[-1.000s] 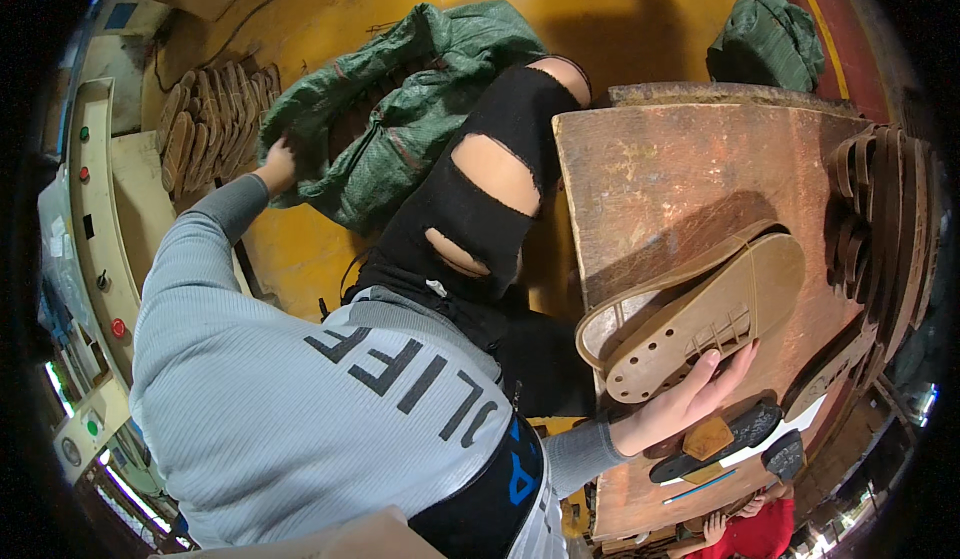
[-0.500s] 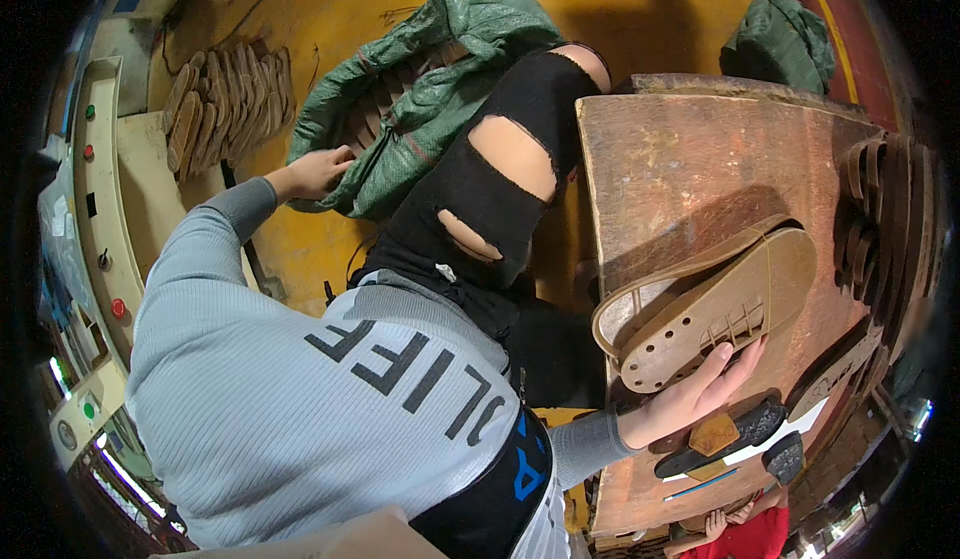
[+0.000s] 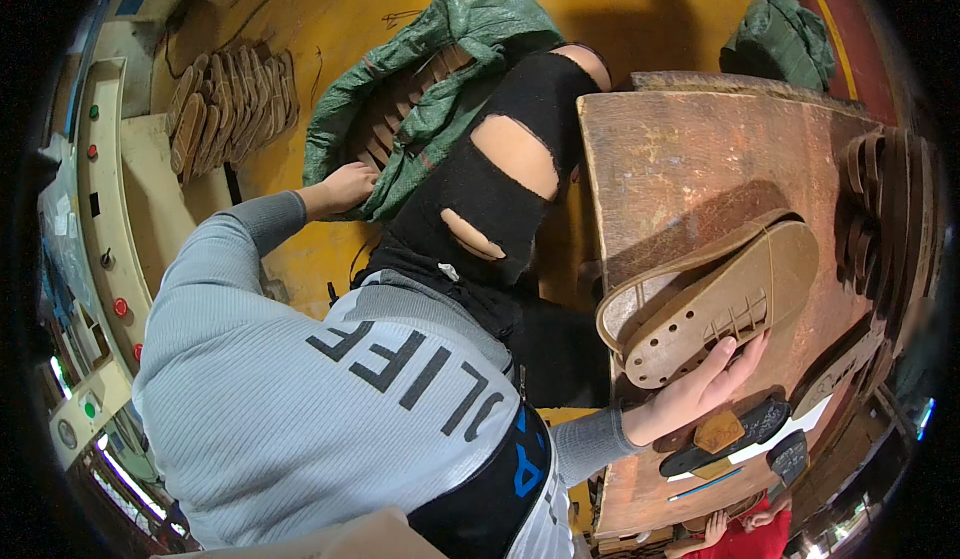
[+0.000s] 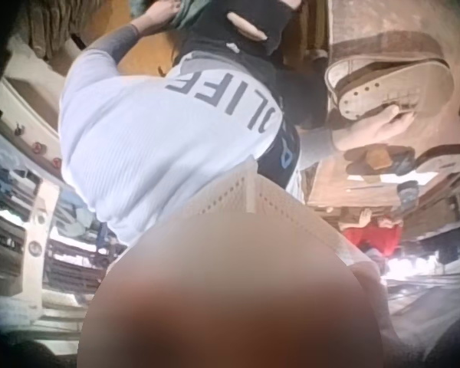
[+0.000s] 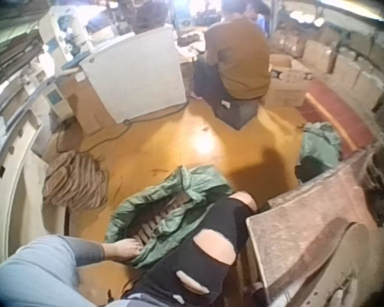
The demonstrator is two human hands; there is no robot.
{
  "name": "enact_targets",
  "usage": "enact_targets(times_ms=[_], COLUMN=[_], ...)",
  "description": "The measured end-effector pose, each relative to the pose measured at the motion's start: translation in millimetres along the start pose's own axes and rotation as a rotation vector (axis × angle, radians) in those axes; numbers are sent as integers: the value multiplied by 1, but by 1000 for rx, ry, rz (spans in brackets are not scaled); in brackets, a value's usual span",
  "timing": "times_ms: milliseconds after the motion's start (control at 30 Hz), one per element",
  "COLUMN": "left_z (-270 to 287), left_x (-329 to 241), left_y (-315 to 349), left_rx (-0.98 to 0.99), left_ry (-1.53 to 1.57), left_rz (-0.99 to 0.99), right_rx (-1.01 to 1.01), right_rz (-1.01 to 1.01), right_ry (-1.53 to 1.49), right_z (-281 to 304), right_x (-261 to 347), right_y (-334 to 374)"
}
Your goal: The person sits at a workbench in a shoe workshop and bundles stacks of insoles. They pick up insoles from a green sack and from the table, align the stacks, wrap a rubber band around each bundle, and use scissors to trim or cut the bands, placing finished bundles on the table.
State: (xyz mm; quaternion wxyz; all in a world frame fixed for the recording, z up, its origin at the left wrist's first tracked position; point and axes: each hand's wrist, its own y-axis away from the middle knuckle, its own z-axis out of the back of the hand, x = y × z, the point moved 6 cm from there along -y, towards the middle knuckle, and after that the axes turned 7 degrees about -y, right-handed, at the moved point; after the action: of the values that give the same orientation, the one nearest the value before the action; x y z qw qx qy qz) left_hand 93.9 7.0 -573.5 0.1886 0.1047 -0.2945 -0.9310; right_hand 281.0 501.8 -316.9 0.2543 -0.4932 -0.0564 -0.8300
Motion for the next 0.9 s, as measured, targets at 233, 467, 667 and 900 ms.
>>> enact_targets(times_ms=[233,467,667,900], left_z=[87,221,368,435], left_x=[68,164,104,-150], left_y=[19,76,31,-146], left_rx=[-23,-909,-1105,-603], left_ry=[362,1326,1841,1823], left_rz=[39,505,-635,-511], right_rx=[-3,-9,-10,-71], right_rz=[79,82,19,-186], right_ry=[74,58,-184,-590], right_z=[1,4,13,25], right_x=[-8,2,-8,-30], right_y=[1,2,12,36])
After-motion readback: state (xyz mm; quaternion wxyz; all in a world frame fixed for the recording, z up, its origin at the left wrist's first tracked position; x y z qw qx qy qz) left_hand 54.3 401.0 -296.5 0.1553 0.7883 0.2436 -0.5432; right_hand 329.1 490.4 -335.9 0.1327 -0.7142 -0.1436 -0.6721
